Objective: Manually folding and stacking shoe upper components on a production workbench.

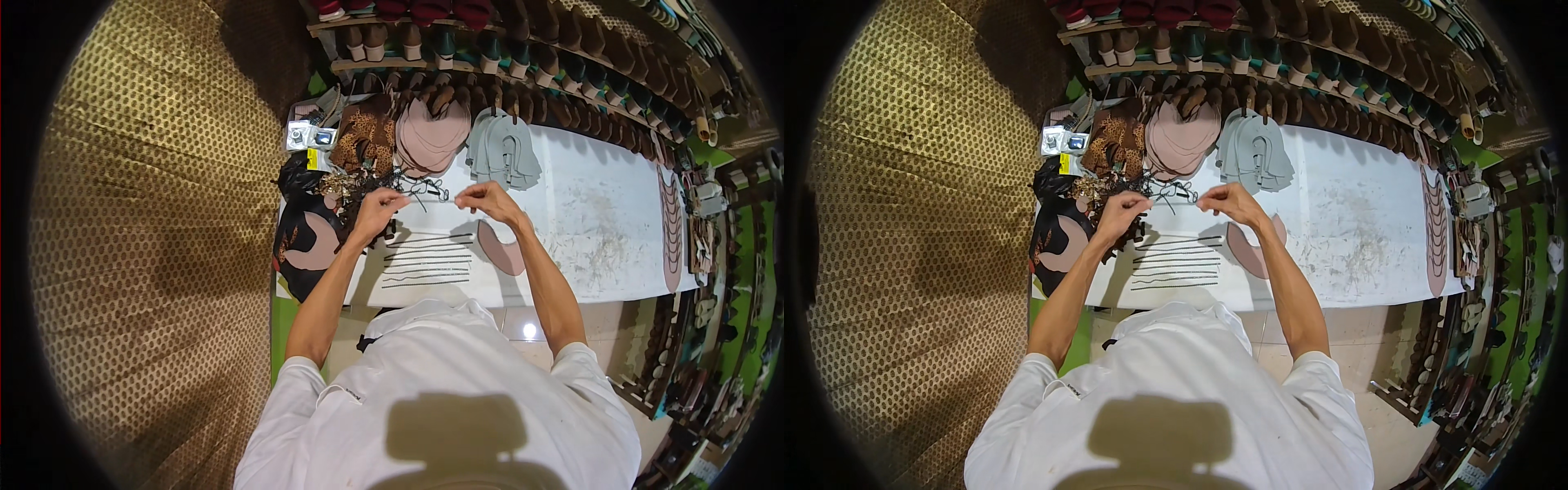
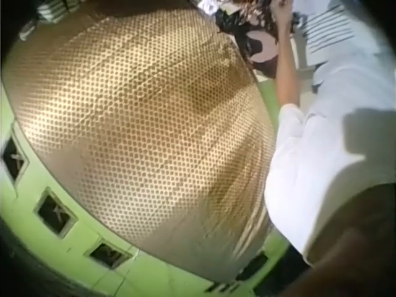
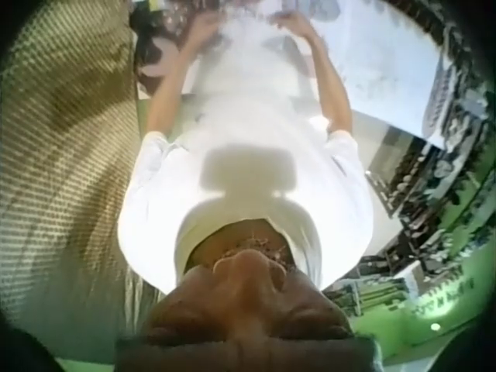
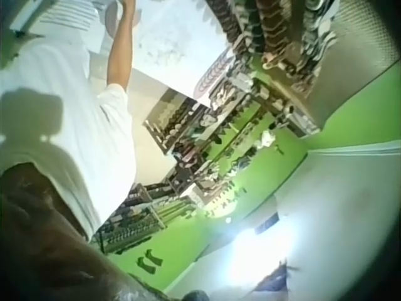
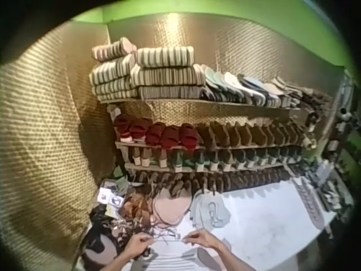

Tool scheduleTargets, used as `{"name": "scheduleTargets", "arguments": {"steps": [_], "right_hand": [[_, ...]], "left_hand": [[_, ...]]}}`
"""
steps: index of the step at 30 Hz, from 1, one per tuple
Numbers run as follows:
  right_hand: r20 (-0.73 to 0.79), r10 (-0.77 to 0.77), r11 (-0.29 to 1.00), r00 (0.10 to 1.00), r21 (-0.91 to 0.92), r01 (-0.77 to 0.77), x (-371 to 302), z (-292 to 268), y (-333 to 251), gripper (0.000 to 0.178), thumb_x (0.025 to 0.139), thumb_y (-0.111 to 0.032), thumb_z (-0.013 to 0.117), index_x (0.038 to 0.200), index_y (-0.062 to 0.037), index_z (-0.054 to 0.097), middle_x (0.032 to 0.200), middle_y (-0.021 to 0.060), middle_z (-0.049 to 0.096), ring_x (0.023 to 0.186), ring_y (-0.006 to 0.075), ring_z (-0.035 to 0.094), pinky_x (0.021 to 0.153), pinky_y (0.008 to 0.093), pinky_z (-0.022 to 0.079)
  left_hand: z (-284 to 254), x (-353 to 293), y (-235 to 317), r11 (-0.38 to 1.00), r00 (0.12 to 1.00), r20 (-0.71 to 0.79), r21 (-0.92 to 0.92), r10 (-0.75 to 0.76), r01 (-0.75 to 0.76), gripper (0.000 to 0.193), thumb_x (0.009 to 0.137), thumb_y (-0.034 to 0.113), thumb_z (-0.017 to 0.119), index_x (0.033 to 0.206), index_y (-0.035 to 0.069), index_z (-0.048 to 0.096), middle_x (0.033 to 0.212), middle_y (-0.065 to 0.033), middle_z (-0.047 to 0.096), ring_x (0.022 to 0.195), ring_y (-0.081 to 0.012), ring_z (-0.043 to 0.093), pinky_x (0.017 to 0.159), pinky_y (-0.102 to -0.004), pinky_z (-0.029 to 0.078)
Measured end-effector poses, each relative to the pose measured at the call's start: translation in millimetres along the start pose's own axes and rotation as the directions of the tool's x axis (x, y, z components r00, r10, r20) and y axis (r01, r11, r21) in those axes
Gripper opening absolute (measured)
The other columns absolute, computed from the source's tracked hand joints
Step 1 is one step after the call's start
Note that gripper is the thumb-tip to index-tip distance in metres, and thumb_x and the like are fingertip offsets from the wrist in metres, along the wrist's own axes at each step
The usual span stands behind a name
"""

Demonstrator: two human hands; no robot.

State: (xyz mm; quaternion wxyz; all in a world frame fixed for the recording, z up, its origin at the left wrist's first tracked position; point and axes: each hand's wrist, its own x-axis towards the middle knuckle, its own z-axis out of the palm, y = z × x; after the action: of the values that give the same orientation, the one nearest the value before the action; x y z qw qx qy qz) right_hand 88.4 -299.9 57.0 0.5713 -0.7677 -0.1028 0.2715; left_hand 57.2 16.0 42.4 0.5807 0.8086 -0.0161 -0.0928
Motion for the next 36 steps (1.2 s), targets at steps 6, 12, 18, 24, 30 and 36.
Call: {"name": "scheduleTargets", "arguments": {"steps": [6, 12, 18, 24, 30, 36], "right_hand": [[-0.005, 0.124, 0.992, 0.992, 0.024, -0.124, -18, 4, 51, 0.022, 0.091, -0.023, 0.081, 0.101, -0.0032, 0.082, 0.081, 0.0018, 0.075, 0.070, 0.0087, 0.060, 0.063, 0.0257, 0.047], [0.087, 0.083, 0.995, 0.993, 0.049, -0.087, -24, 10, -19, 0.024, 0.091, -0.023, 0.081, 0.101, -0.0016, 0.081, 0.085, 0.0046, 0.075, 0.072, 0.0100, 0.061, 0.062, 0.0268, 0.049], [0.067, 0.092, 0.994, 0.993, 0.059, -0.096, -11, 2, -38, 0.028, 0.085, -0.024, 0.085, 0.101, -0.0010, 0.081, 0.084, 0.0050, 0.074, 0.065, 0.0119, 0.057, 0.059, 0.0285, 0.049], [0.110, 0.114, 0.993, 0.987, -0.004, -0.114, -5, 4, -8, 0.023, 0.086, -0.022, 0.083, 0.098, -0.0018, 0.082, 0.083, 0.0056, 0.076, 0.069, 0.0113, 0.061, 0.061, 0.0283, 0.051], [0.139, 0.147, 0.989, 0.979, -0.012, -0.147, 0, 9, 48, 0.022, 0.088, -0.021, 0.081, 0.097, -0.0017, 0.083, 0.084, 0.0052, 0.078, 0.073, 0.0110, 0.065, 0.064, 0.0272, 0.052], [0.079, 0.195, 0.981, 0.978, 0.000, -0.196, 0, 13, 90, 0.022, 0.088, -0.019, 0.081, 0.099, 0.0004, 0.082, 0.084, 0.0046, 0.076, 0.071, 0.0112, 0.064, 0.066, 0.0277, 0.054]], "left_hand": [[9, -22, -60, 0.974, 0.995, 0.101, 0.222, 0.019, -0.041, 0.031, 0.093, 0.028, 0.080, 0.107, 0.000, 0.079, 0.103, -0.0097, 0.072, 0.094, -0.0187, 0.064, 0.082, -0.0339, 0.052], [49, -19, 10, 0.993, 0.953, 0.302, -0.098, -0.032, 0.065, 0.052, 0.094, 0.037, 0.078, 0.136, 0.008, 0.069, 0.134, -0.0145, 0.067, 0.132, -0.0276, 0.056, 0.108, -0.0437, 0.047], [42, -2, 26, 0.958, 0.898, 0.419, -0.181, -0.131, 0.224, 0.039, 0.096, 0.030, 0.077, 0.125, 0.003, 0.075, 0.098, -0.0033, 0.077, 0.094, -0.0126, 0.066, 0.086, -0.0297, 0.050], [20, -8, -4, 0.978, 0.901, 0.409, -0.083, -0.142, 0.192, 0.033, 0.097, 0.026, 0.076, 0.120, 0.002, 0.078, 0.093, -0.0048, 0.077, 0.086, -0.0093, 0.064, 0.073, -0.0255, 0.049], [12, -22, -58, 0.989, 0.960, 0.242, 0.087, -0.138, 0.120, 0.025, 0.092, 0.027, 0.079, 0.098, 0.003, 0.078, 0.085, -0.0069, 0.079, 0.074, -0.0131, 0.070, 0.071, -0.0304, 0.054], [15, -26, -81, 0.909, 0.991, 0.090, 0.413, -0.101, 0.055, 0.027, 0.088, 0.034, 0.078, 0.101, 0.012, 0.082, 0.083, -0.0103, 0.078, 0.072, -0.0219, 0.072, 0.071, -0.0356, 0.052]]}}
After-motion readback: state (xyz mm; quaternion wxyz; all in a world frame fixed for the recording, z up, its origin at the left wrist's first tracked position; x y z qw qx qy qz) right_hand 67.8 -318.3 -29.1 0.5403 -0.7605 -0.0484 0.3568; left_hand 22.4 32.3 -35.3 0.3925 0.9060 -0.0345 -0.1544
